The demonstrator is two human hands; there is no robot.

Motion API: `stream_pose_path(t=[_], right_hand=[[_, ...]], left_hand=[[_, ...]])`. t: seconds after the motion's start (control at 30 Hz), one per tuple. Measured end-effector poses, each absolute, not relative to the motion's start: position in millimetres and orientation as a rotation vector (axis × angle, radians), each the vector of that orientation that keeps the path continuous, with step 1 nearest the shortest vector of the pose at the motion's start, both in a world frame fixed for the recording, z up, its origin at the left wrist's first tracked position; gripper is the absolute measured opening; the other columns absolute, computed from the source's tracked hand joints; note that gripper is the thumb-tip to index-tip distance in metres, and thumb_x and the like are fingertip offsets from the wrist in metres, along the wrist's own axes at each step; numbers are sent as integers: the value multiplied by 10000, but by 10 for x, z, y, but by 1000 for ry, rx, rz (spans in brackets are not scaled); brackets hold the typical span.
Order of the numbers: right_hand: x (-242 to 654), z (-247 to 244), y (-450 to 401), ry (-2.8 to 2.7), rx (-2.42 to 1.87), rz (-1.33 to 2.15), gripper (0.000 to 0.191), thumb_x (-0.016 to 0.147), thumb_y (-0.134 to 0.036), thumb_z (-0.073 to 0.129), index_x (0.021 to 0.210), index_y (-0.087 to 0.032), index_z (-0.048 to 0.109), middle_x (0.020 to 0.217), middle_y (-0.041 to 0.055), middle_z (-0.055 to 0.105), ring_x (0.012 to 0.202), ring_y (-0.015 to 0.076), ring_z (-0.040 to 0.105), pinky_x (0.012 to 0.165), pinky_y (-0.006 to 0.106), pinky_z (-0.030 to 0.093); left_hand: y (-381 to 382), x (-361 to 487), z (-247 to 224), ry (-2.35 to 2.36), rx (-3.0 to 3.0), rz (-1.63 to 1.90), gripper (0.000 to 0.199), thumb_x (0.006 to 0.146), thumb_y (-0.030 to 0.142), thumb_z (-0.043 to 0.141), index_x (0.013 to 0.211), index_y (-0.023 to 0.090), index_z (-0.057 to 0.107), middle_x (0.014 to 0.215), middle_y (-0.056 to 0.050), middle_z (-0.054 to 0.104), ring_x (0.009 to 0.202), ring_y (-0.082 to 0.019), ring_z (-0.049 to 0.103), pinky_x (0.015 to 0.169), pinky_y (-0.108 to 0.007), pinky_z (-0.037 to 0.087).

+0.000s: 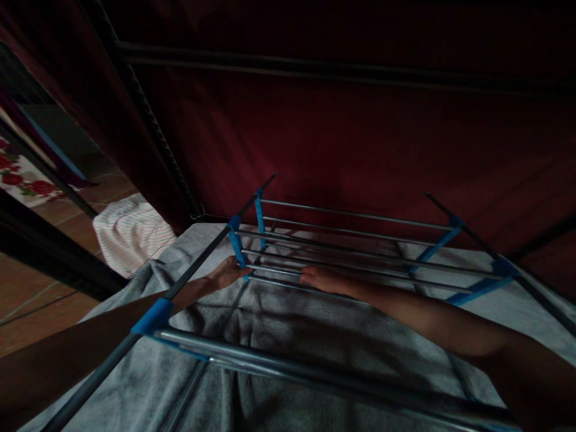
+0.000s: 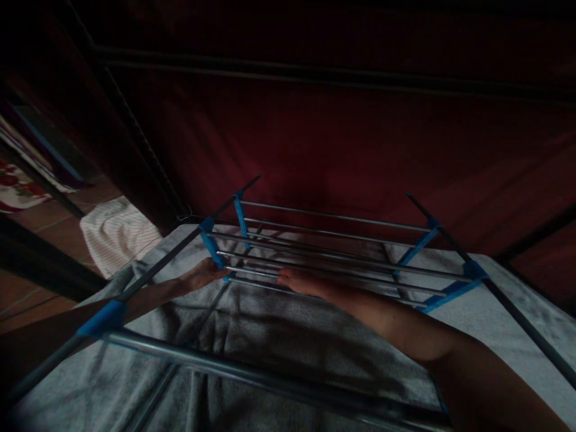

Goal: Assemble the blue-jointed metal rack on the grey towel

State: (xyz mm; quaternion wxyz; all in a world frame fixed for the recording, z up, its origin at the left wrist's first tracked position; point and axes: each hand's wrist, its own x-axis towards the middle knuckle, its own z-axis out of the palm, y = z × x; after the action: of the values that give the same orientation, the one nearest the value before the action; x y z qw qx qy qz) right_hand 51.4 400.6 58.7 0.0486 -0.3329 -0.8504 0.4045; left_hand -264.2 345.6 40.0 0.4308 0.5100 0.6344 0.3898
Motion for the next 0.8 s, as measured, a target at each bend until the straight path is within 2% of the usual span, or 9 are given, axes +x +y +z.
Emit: stream_pose_path(t=[0.23,0.57,0.8], right_hand=[[514,523,4082,-2491,-957,1450,171,834,-262,476,777,-196,623,690,-29,462,663,141,446,642,261,368],[534,488,4150,-2382,-945,1703,170,800,-321,493,787,-223,632,665,-23,405,601,141,378,534,247,310],[515,530,4143,-2327,-994,1792,165,778,-287,514,807,-186,641,648,-31,393,576,126,357,513,245,286]], left_hand=[[3461,-2661,317,1635,1405,963,321,574,460,712,636,169,590,574,11,536,603,-141,478,588,-269,397],[3440,-2607,302,1701,1467,979,228,615,391,637,615,179,553,547,7,530,585,-146,491,521,-245,376],[3417,-2606,340,1845,1536,853,222,648,402,593,595,191,548,510,14,482,554,-150,458,521,-259,344]])
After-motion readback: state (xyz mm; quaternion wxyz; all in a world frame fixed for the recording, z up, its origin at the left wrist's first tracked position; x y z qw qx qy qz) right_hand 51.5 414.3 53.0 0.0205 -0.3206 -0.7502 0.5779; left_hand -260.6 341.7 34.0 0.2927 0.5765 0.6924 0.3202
